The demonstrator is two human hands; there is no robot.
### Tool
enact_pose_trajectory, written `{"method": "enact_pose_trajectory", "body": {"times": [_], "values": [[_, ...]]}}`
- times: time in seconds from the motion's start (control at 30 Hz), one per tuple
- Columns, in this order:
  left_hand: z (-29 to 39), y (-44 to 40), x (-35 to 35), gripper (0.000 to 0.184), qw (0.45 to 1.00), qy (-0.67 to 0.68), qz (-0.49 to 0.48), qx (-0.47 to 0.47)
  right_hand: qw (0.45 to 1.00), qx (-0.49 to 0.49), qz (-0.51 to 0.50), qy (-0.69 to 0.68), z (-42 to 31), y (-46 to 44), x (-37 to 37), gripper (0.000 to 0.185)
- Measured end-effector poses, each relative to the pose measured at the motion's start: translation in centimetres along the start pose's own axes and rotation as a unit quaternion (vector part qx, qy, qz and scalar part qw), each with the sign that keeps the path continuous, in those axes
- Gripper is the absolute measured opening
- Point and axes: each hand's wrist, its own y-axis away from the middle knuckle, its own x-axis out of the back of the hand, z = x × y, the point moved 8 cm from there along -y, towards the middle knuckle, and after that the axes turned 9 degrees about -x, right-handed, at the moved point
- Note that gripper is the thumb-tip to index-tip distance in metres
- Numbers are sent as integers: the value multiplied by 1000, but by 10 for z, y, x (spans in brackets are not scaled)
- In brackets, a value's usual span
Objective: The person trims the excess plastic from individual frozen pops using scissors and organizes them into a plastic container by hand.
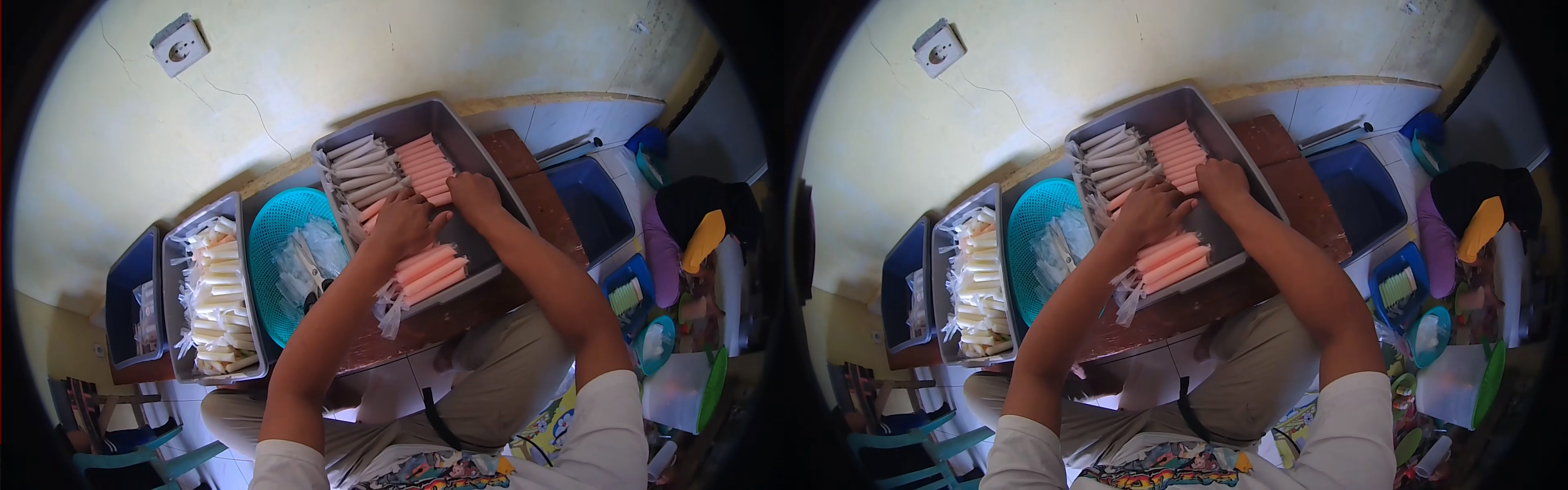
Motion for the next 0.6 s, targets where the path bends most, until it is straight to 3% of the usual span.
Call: {"method": "enact_pose_trajectory", "body": {"times": [0.6], "values": [[0,-1,-4,54,1000,-12,-16,0,1000,-11,-21,-3,0,1,1,12]]}}
